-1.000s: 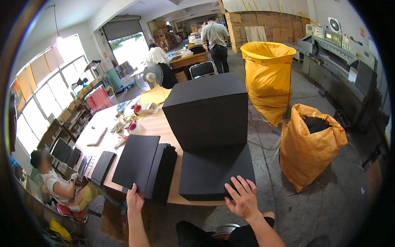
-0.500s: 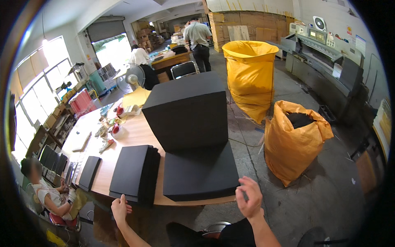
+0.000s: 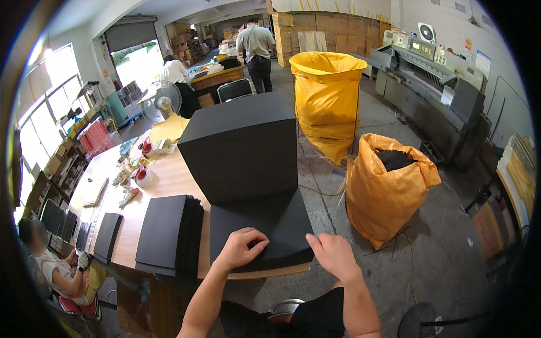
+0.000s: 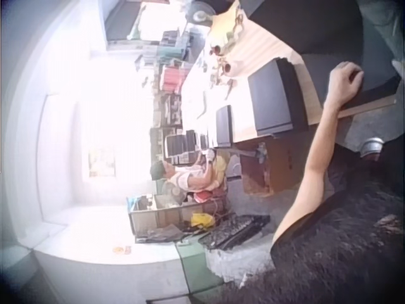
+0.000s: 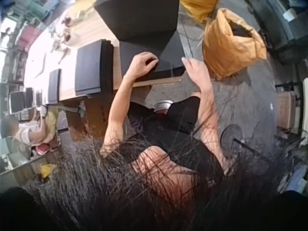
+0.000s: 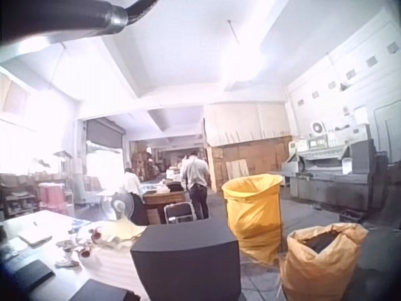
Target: The person repeatedly folds black rectangular sheets in half and stacks them on a table. The person handles the sheets one at a time, aligning edges and pressing the fold before placing each finished piece onto a growing stack.
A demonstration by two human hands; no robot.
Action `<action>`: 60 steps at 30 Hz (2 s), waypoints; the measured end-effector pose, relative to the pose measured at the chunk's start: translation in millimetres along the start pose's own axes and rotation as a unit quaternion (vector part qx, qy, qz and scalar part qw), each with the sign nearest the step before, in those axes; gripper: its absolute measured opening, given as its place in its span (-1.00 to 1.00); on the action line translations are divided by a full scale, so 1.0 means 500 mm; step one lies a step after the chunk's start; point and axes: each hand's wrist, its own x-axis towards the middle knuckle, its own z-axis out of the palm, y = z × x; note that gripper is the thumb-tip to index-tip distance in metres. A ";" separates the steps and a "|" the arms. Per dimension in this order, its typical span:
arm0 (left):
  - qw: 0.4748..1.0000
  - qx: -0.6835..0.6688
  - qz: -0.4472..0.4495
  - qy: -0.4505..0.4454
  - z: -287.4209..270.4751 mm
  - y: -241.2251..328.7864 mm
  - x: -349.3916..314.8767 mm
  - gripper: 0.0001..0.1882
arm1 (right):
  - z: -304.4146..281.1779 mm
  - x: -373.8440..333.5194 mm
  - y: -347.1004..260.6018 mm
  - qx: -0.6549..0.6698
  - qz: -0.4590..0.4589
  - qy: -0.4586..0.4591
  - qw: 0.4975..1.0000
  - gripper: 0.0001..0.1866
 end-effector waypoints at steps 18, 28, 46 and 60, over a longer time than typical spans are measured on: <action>0.994 -0.097 0.051 -0.008 -0.011 -0.008 0.001 -0.44 | 0.070 0.060 -0.062 0.530 0.071 0.047 0.844 -0.59; 0.992 -0.121 0.021 -0.011 -0.011 -0.020 0.002 -0.45 | 0.075 0.055 -0.058 0.579 0.068 0.051 0.811 -0.60; 0.996 -0.084 0.027 -0.018 -0.010 -0.012 0.000 -0.41 | 0.067 0.061 -0.047 0.520 0.057 0.036 0.851 -0.57; 0.995 -0.039 0.092 -0.006 -0.007 0.003 0.007 -0.39 | 0.074 0.065 -0.051 0.560 0.059 0.041 0.826 -0.59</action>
